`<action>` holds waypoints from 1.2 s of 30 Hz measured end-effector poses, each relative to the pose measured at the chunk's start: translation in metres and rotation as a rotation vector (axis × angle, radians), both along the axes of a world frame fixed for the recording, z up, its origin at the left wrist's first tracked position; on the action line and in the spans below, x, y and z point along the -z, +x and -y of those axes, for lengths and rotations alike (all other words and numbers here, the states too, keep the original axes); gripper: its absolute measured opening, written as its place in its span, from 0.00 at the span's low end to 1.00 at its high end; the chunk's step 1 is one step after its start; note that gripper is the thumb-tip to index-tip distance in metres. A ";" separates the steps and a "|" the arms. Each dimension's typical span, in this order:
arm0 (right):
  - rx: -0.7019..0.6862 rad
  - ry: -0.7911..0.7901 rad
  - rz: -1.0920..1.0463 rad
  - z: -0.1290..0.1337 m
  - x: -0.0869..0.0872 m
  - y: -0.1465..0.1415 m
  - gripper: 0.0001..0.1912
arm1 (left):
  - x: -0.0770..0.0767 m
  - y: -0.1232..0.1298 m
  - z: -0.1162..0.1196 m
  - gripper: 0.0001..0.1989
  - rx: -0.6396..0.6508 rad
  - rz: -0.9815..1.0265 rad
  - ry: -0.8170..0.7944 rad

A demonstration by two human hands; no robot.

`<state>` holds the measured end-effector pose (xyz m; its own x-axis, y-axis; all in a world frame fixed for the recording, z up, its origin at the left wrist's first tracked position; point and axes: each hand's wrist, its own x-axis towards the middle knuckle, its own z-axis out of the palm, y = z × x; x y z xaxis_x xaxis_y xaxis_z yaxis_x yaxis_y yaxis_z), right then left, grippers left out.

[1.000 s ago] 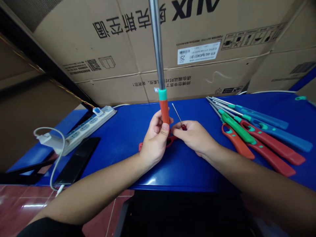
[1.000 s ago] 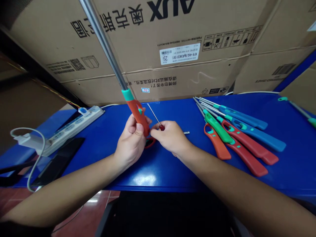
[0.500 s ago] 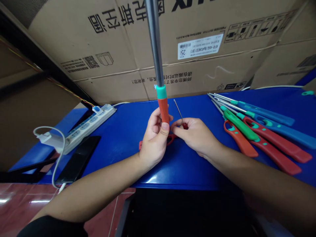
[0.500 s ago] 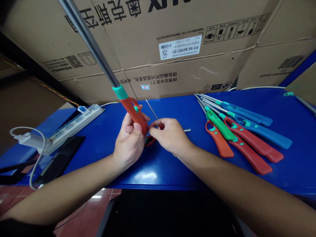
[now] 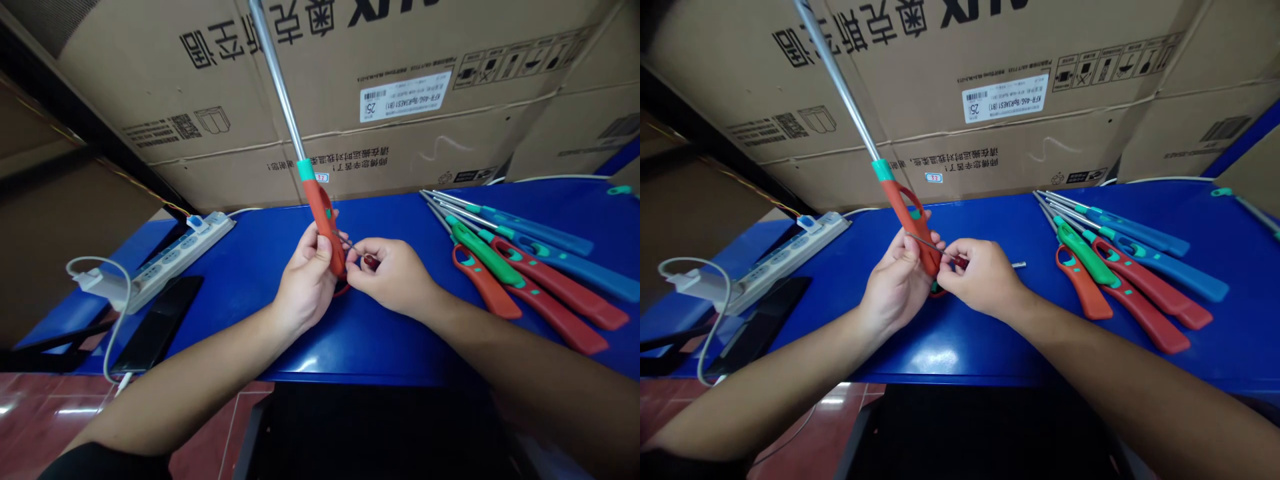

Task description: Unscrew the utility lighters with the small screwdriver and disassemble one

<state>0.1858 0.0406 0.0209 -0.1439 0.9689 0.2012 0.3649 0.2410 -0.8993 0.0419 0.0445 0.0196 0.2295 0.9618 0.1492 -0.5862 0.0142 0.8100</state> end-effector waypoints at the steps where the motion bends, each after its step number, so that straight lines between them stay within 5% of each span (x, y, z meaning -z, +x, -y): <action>1: -0.018 0.066 0.044 0.000 0.001 0.002 0.03 | -0.001 -0.001 -0.001 0.15 0.010 0.002 -0.030; 5: -0.130 0.332 0.281 -0.001 0.004 0.012 0.05 | -0.004 -0.007 -0.004 0.14 0.061 -0.014 -0.142; 9: -0.076 0.386 0.332 0.001 0.000 0.017 0.05 | -0.005 -0.009 -0.008 0.14 0.059 -0.003 -0.136; 22: -0.044 -0.256 -0.092 -0.001 -0.003 0.005 0.12 | 0.003 -0.001 -0.003 0.18 -0.033 -0.043 0.056; 36: -0.036 -0.344 -0.240 0.000 -0.005 0.004 0.04 | 0.014 0.005 0.007 0.21 -0.100 -0.150 0.185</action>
